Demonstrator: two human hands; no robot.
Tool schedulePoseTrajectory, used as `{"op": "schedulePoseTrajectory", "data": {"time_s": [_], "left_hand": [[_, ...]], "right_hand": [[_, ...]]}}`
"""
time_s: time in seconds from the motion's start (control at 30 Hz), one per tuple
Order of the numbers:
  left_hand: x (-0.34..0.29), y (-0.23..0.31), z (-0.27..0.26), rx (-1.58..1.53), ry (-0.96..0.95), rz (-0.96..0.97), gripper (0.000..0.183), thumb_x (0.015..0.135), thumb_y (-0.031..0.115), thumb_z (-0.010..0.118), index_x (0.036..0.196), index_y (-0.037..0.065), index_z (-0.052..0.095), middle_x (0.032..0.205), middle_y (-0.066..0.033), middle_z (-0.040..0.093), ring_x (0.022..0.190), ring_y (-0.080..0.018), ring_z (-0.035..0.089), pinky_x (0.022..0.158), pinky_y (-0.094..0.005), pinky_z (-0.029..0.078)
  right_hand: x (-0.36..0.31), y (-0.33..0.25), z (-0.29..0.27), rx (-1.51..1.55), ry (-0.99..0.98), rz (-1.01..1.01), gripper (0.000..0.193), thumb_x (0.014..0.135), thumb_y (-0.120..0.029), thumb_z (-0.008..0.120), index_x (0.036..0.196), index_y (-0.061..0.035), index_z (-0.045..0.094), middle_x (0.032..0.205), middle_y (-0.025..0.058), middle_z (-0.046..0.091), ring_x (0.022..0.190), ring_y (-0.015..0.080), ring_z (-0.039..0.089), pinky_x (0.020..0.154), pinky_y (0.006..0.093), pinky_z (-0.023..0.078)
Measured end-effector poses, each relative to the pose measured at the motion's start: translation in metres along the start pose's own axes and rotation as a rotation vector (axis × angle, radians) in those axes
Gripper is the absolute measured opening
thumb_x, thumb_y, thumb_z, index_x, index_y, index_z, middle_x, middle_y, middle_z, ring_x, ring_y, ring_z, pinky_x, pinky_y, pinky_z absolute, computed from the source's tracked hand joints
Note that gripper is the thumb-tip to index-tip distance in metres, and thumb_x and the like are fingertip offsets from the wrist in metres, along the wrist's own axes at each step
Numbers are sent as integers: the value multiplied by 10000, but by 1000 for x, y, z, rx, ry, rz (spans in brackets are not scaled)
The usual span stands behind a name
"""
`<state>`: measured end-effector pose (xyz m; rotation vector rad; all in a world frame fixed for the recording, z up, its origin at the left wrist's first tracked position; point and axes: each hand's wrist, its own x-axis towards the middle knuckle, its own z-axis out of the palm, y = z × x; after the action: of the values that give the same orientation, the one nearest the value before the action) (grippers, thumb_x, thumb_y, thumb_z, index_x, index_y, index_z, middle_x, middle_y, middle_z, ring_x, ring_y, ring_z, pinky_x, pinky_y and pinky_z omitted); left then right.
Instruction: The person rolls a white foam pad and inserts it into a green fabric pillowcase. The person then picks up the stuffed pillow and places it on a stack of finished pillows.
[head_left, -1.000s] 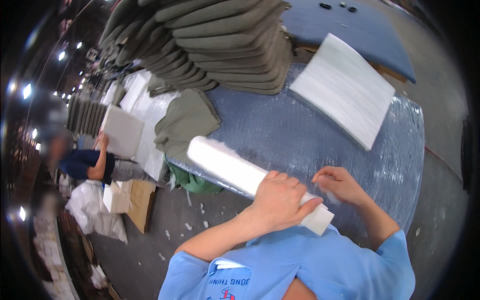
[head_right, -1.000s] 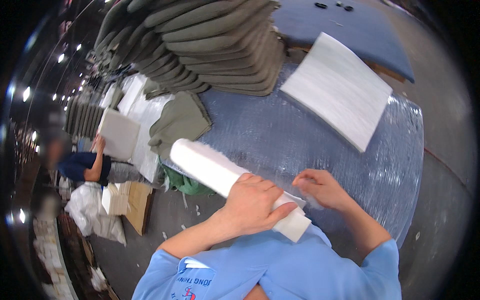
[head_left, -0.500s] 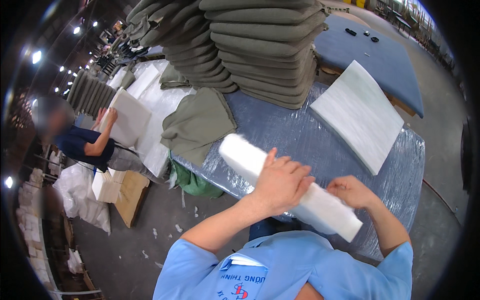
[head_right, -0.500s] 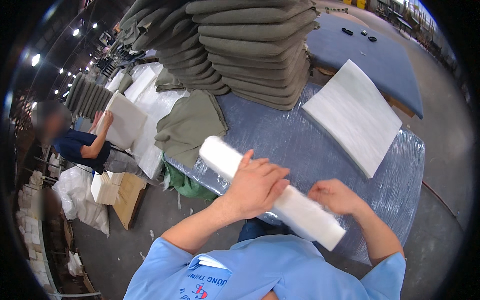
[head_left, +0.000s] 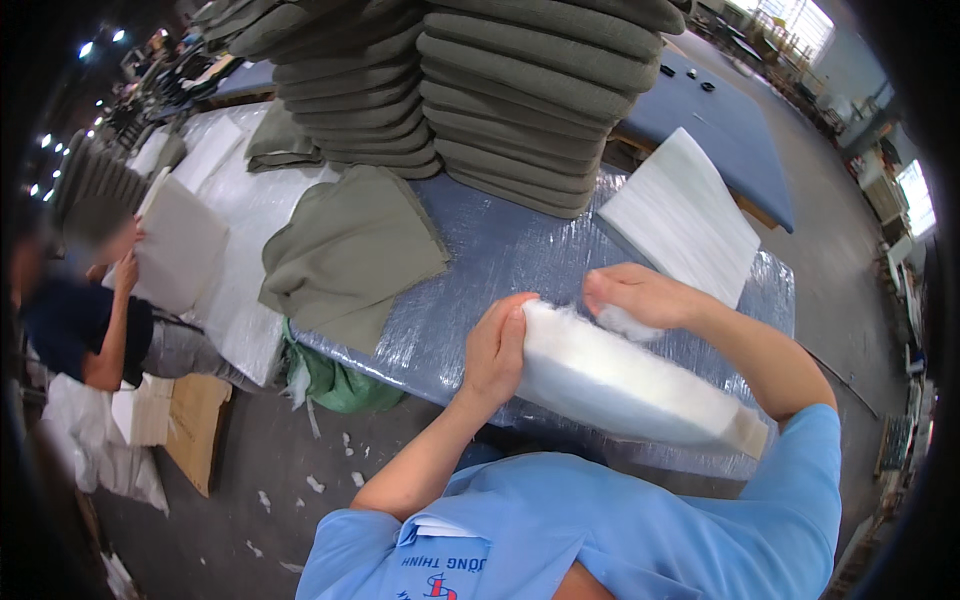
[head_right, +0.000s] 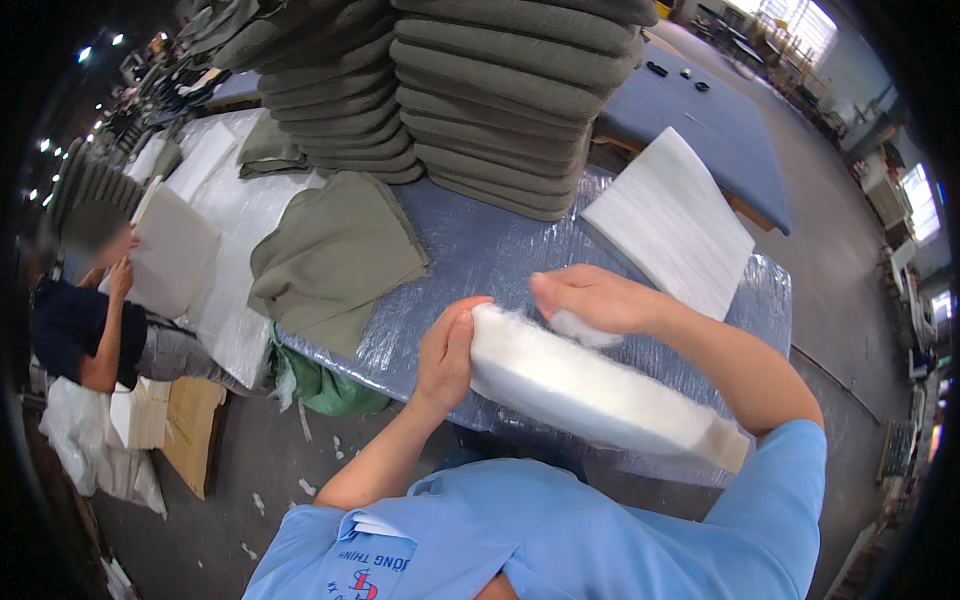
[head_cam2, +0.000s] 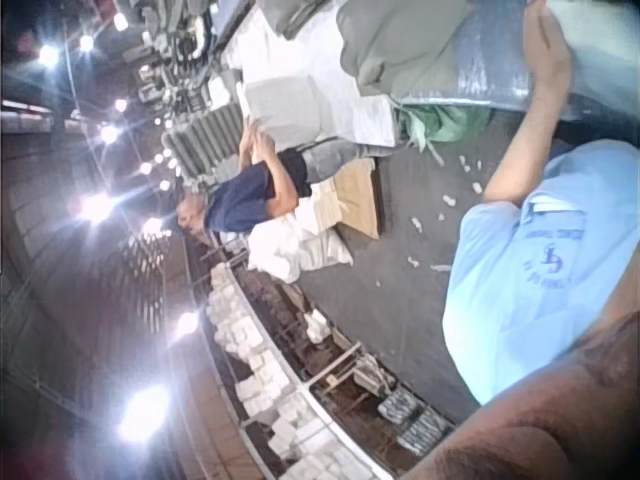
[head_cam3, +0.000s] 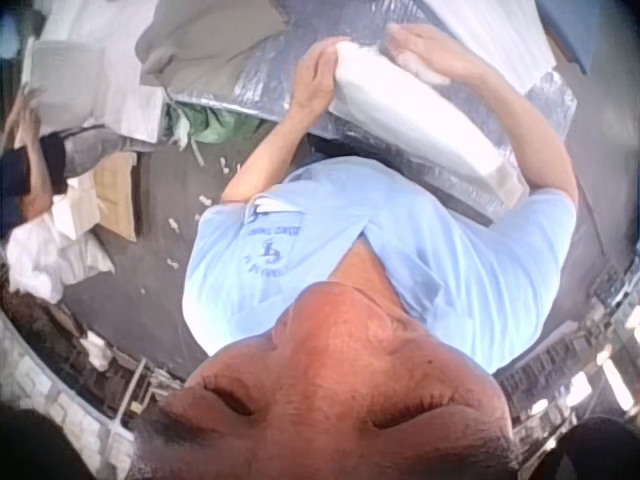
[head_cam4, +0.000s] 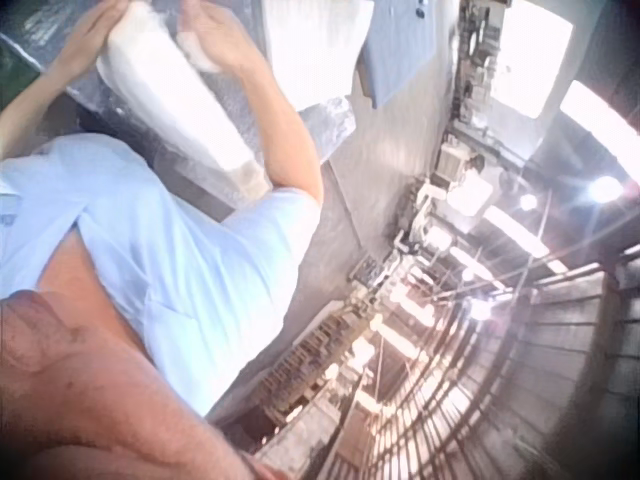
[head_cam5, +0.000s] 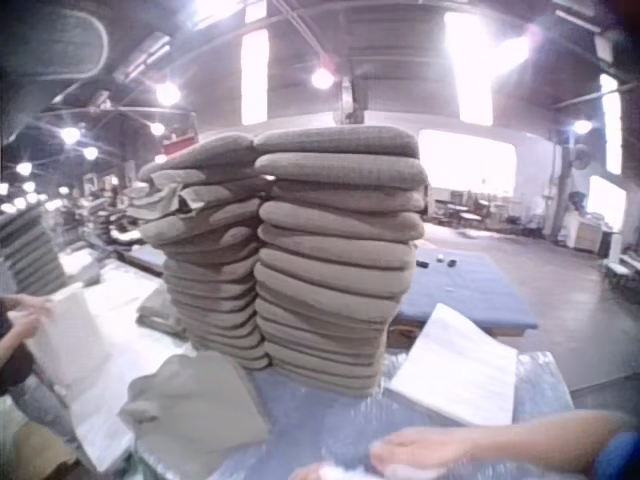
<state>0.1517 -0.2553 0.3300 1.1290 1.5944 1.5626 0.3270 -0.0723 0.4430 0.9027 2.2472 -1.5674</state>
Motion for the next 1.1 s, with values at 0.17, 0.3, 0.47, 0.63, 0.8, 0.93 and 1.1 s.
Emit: {"op": "schedulePoseTrajectory", "data": {"time_s": [0.17,0.3,0.47,0.63,0.8,0.93,1.1], "left_hand": [[1,-1,-24,19,-139,2,376,1109,214,469,1330,-18,667,1126,-119,702,1020,-198,657,962,-318,495],[-12,24,-37,71,-195,80,406,1037,193,574,1386,-7,625,1105,-128,688,1037,-245,646,967,-352,489],[-42,25,-41,34,-194,83,582,937,210,716,1459,1,568,1101,-149,688,1081,-323,628,988,-428,479],[-57,20,-59,-59,-315,31,932,920,198,733,1647,-59,211,1516,-294,434,1384,-382,497,1184,-488,384],[-67,15,-65,-177,-347,-6,1117,938,225,729,1677,-42,-65,1714,-353,71,1556,-450,306,1271,-544,265],[-73,13,-69,-380,-329,-76,1052,1010,337,673,1698,16,-54,1750,-276,75,1576,-427,278,1290,-535,225],[-80,-61,-72,-579,272,-911,719,1136,453,415,1674,18,220,1710,-216,281,1513,-346,418,1202,-524,416]], "right_hand": [[24,-24,38,27,-16,-22,440,1135,-408,540,940,-49,702,783,-18,629,759,87,563,693,323,505],[20,-12,64,120,-103,54,421,1135,-371,546,926,-38,696,751,9,620,718,95,553,678,324,500],[32,33,100,-110,-72,-79,311,1097,-296,583,988,-32,706,829,155,686,751,249,640,725,409,516],[43,58,103,-76,22,55,329,1083,-336,584,1045,-41,724,962,200,737,852,336,706,799,449,542],[30,-6,125,73,-38,-227,229,1073,-288,609,1102,-67,665,994,147,761,924,360,720,838,475,548],[43,45,141,-326,-20,-49,223,1080,-263,583,1164,-63,635,1045,164,760,984,394,720,890,505,543],[34,91,118,-196,90,239,259,1084,-221,548,1236,-63,686,1180,192,757,1104,400,705,966,466,551]]}}
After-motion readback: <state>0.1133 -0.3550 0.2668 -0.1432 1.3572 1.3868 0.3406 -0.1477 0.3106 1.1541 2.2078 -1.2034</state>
